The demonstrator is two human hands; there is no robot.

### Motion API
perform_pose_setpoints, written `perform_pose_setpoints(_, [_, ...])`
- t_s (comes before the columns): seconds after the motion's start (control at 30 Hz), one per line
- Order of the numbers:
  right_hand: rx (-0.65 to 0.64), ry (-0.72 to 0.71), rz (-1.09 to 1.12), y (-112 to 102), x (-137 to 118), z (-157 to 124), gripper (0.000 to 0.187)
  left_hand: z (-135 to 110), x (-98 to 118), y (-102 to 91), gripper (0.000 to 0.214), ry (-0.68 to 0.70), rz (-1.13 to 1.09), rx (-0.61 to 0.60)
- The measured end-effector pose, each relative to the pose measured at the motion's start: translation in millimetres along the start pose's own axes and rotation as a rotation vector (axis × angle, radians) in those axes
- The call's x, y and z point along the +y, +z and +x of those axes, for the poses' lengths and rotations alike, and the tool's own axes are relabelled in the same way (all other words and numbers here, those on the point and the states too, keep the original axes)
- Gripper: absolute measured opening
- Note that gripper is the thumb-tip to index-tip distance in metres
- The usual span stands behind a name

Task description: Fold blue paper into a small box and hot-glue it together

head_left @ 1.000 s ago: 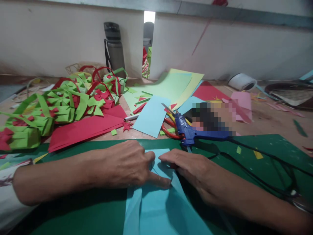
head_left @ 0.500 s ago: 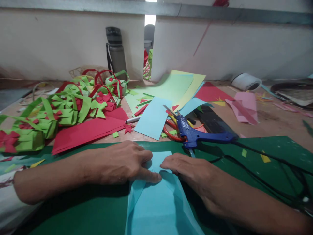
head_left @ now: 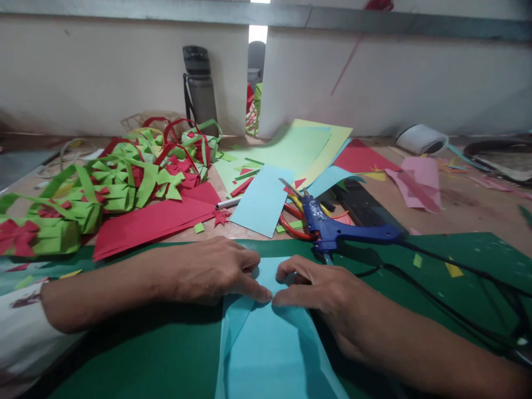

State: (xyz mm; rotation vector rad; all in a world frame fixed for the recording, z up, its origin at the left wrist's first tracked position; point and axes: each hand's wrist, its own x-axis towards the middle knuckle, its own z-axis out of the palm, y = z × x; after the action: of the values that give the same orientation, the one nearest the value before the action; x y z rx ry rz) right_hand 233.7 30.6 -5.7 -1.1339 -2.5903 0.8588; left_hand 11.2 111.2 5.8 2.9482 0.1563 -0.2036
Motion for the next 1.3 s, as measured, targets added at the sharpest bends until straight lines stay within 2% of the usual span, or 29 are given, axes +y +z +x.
perform_pose_setpoints(0.17, [0.006,-0.01,-0.039,-1,1,2,0.033,-2,-2,2.0,0.048,-0.07,-0.077,0.031])
perform_pose_setpoints(0.3, [0.021,0.003,-0.037,-2,0,2,0.035,-6,-5,0.8,0.052,-0.087,-0.236,0.072])
perform_pose_setpoints(0.5, [0.018,0.015,-0.025,-1,1,0,0.033,-13,0,6.3,0.032,-0.129,-0.406,0.16])
perform_pose_setpoints(0.77, [0.037,0.015,-0.029,4,6,0,0.031,-9,15,12.7,0.026,-0.287,-0.484,0.224])
perform_pose_setpoints(0.9, [0.048,0.018,-0.028,5,6,1,0.031,-2,17,7.9,0.024,-0.374,-0.569,0.203])
perform_pose_setpoints(1.03, [0.04,0.023,-0.037,5,5,2,0.03,6,20,-5.2,0.022,-0.494,-0.609,0.117])
perform_pose_setpoints(1.13, [0.048,0.02,-0.046,5,5,2,0.031,11,23,-12.1,0.029,-0.551,-0.605,0.079])
perform_pose_setpoints(1.3, [0.044,0.018,-0.041,5,5,1,0.03,14,26,-11.6,0.018,-0.625,-0.63,0.021])
